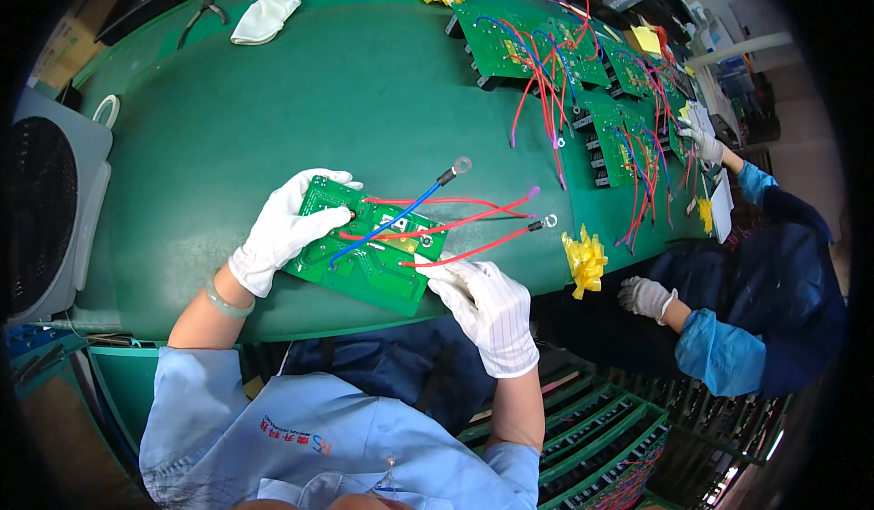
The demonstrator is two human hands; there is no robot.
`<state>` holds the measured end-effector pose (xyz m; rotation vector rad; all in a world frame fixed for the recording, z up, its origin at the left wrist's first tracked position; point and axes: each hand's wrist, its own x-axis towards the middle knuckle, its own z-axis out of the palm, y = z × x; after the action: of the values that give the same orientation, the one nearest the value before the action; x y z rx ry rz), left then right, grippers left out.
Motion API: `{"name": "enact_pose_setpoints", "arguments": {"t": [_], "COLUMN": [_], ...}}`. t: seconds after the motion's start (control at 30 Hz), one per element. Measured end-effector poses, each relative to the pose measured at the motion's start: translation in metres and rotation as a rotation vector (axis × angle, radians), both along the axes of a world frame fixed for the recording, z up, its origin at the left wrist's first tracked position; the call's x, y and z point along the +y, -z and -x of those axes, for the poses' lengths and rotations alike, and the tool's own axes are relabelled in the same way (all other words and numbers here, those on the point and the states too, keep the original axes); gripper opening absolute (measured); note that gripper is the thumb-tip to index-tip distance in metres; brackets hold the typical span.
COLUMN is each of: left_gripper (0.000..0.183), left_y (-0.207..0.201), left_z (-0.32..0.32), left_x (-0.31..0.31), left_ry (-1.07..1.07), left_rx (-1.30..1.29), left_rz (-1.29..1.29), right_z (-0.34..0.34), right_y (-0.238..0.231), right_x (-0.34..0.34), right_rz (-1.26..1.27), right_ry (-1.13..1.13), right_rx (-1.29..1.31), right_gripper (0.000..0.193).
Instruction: The person handles a green circuit board with attached red and blue wires, inspecting it and manipulating the components. They then pick up a second board with cylindrical capacitors and continue to adjust and examine the parts. The task involves manual assembly or inspection of electronic components on a workbench.
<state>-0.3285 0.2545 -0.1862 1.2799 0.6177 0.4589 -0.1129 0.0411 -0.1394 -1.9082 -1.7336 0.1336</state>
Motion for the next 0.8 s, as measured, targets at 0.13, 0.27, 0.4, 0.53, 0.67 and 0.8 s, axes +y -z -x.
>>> {"name": "enact_pose_setpoints", "arguments": {"t": [0.13,0.27,0.4,0.53,0.67,0.8], "left_gripper": [0.047,0.047,0.046,0.046,0.046,0.047], "left_y": [-0.004,-0.005,-0.010,-0.006,-0.006,-0.009], "left_z": [0.001,0.002,0.003,0.003,0.004,0.002], "left_x": [-0.001,-0.002,-0.002,-0.002,0.000,0.004], "left_ry": [0.014,0.020,0.037,0.055,0.061,0.129], "left_rx": [0.020,-0.039,-0.026,-0.008,0.018,0.109], "left_rz": [-0.048,-0.049,-0.073,-0.075,-0.084,-0.142], "right_z": [0.001,-0.001,-0.002,-0.002,0.004,-0.003], "right_y": [-0.006,-0.005,0.000,0.006,0.004,-0.001], "right_x": [0.000,0.000,0.000,0.005,0.011,0.018], "right_rz": [0.014,0.023,0.034,-0.020,0.023,0.123], "right_ry": [-0.031,-0.052,-0.039,-0.051,0.021,-0.149], "right_rx": [-0.029,-0.034,-0.077,-0.095,-0.046,-0.223], "right_gripper": [0.031,0.029,0.028,0.033,0.036,0.045]}}
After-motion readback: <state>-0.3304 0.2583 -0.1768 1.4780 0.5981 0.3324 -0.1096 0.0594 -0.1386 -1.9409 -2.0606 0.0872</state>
